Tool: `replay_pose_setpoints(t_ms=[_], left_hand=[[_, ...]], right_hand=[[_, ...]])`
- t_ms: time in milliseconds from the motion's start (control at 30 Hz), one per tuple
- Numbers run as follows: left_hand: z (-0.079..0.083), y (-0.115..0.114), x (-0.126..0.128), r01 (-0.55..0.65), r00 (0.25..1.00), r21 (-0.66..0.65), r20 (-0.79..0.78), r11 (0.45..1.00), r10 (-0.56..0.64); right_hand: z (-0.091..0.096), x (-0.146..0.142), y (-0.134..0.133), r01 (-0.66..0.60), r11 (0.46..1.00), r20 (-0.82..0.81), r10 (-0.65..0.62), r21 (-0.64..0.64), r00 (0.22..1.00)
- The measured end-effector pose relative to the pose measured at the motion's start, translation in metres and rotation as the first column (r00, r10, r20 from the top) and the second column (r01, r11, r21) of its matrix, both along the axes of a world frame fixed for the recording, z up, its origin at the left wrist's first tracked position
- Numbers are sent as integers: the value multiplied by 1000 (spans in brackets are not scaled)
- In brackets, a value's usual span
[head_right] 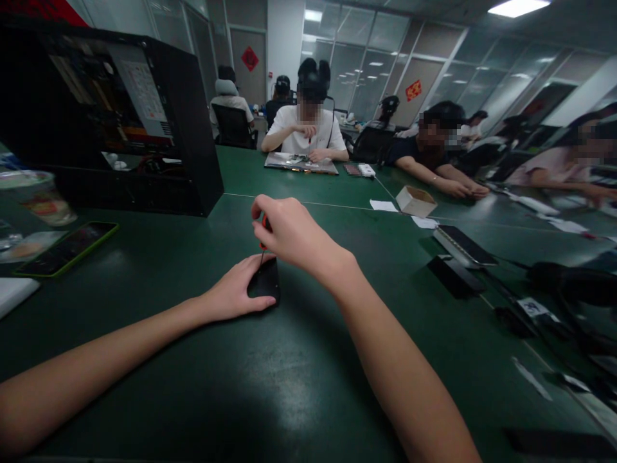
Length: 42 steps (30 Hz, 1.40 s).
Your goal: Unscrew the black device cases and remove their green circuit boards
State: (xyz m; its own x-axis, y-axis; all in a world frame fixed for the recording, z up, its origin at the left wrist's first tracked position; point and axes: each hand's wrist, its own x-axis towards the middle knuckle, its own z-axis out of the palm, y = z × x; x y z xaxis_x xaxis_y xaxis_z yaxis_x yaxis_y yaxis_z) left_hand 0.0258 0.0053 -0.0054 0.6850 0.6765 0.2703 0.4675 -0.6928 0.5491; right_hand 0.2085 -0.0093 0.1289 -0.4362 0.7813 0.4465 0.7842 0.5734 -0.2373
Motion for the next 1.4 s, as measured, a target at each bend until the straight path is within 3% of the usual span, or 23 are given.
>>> replay_pose_setpoints(t_ms=[267, 567, 867, 1200, 1400], left_hand=[[0, -1, -1, 1, 1000, -7, 4, 1000, -1], [2, -3, -1, -5, 1000, -25, -1, 1000, 5], [3, -3, -1, -29, 999, -30, -37, 999, 28], [2, -3, 0, -41, 999, -50, -28, 998, 40], [4, -4, 0, -43, 999, -60, -22, 997, 42]], right_hand=[[-1, 5, 2, -10, 1000, -8, 10, 4, 1000], [-7, 13, 11, -26, 999, -137, 23, -19, 990], [-24, 27, 36, 71, 988, -263, -105, -135, 959], [-46, 42, 55, 26, 939, -398, -170, -342, 901], [-46, 42, 56, 37, 934, -401, -188, -355, 897]])
